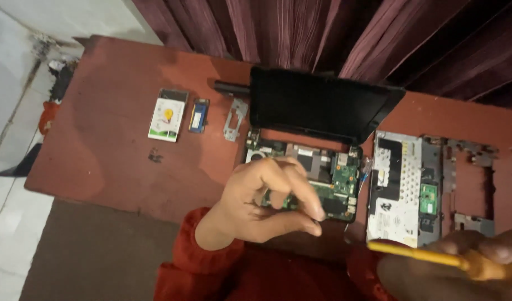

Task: The person uses a screwdriver to remove screws from the internal components of a disassembled laptop. They manipulate the motherboard and other parts while working on a table with various laptop components laid out nearby.

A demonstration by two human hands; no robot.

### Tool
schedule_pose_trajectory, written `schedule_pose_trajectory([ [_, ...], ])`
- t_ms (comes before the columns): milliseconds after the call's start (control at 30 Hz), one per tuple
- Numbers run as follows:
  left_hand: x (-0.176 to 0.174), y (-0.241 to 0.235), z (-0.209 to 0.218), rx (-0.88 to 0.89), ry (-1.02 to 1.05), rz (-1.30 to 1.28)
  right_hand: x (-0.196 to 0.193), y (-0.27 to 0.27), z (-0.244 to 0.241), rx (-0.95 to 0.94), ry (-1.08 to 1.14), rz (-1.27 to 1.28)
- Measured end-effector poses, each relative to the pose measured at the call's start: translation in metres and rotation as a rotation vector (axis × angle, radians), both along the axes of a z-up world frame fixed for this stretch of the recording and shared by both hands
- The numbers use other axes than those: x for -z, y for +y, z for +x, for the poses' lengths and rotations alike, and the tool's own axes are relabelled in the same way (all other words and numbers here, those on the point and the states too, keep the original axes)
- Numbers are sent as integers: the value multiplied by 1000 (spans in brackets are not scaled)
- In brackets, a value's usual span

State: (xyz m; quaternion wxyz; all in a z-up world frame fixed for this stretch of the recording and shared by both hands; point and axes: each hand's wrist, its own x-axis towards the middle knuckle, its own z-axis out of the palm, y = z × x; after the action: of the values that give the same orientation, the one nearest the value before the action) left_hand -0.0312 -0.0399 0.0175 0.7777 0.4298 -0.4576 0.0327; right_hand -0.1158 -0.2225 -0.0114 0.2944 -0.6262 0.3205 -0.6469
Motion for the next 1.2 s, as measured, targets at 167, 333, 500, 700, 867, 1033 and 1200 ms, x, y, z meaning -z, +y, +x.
schedule_pose_trajectory([
  [167, -5, -4, -3, 16, -3, 82, -17, 14, -7, -623, -96, -217],
  [333, -2, -7, -3, 17, -10, 60, 21, -27, -30, -808, -186, -235],
  [500, -2, -7, -4, 1, -16, 65, 55, -44, -53, -634, -43, -101],
  [700, -3, -7, -5, -80, -27, 82, 26, -25, -36, -252, 114, -466],
  [867, 4, -5, 0, -231, -116, 106, 48, -50, -35, -1050, -315, -379],
  [1033, 8, -6, 10, -238, -92, 305, -41, -42, 3, -568, 196, -1211],
  [1200, 39, -27, 21, -330, -127, 751, 17, -80, -6, -571, 308, -631],
])
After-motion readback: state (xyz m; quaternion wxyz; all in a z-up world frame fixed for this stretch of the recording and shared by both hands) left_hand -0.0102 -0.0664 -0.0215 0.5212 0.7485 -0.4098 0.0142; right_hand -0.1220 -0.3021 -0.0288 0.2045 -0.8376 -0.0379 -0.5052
